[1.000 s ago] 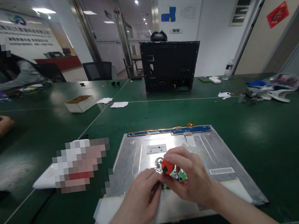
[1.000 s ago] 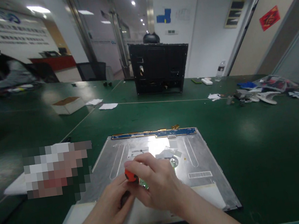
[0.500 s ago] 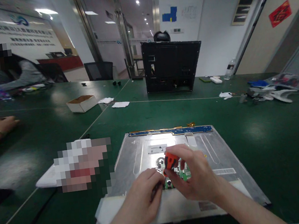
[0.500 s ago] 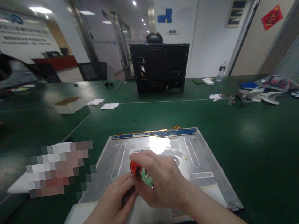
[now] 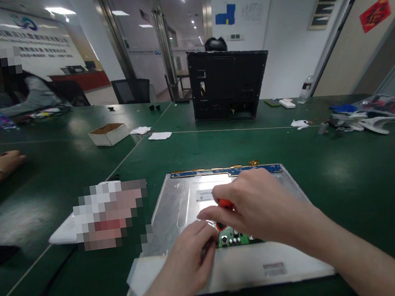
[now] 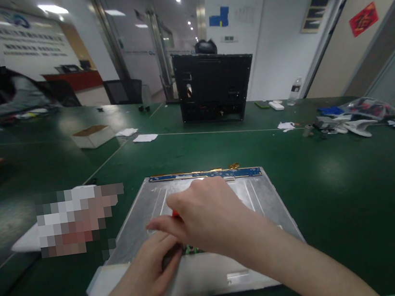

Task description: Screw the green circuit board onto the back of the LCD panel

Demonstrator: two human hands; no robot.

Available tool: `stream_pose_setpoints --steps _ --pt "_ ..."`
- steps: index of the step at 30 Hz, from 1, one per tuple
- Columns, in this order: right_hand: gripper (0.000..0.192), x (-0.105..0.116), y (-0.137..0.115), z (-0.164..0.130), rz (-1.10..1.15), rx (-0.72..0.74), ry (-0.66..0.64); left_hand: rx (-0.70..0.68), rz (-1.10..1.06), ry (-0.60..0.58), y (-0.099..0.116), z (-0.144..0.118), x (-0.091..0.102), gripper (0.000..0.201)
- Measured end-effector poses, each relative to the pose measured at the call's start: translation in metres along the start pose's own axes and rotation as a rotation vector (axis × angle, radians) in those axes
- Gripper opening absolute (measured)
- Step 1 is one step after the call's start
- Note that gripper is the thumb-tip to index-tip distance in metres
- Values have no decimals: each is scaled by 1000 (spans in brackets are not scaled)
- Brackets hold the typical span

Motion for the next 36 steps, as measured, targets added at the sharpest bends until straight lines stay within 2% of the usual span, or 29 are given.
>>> stream_pose_setpoints --steps 4,8,11,14,17,22,24,28,32,36 --pt "38 5 -8 5 -127 16 -57 -1 -1 9 2 1 2 21" --pt "13 7 -10 1 -108 90 -116 -14 -10 25 2 1 3 20" --pt "5 9 -6 -5 -78 133 -142 -2 -8 0 2 1 2 19" --pt "10 10 -1 -12 -47 173 -171 7 -2 -21 2 1 2 19" --pt "19 11 2 -15 -51 145 -198 5 -6 -28 2 2 2 20" --pt "26 11 -3 -13 -84 161 -193 -10 -5 -6 1 1 1 20" --pt "25 9 -5 -13 -95 179 -182 -27 -11 2 1 1 1 22" --pt "9 7 -5 -12 -80 191 -162 -16 -21 -12 1 1 1 23" --pt "14 8 -6 -11 -33 250 -166 5 -11 -18 2 1 2 19" --pt "10 8 -6 -8 -42 281 -143 -7 -13 3 1 1 1 20"
Point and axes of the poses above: each hand's wrist, its own z-axis towards the middle knuckle, its own x-axis out of the back of the hand, y = z × x, the point moved 3 cm from there along z, towards the middle knuckle, and after that the axes turned 13 degrees about -y, right-handed, at the moved point
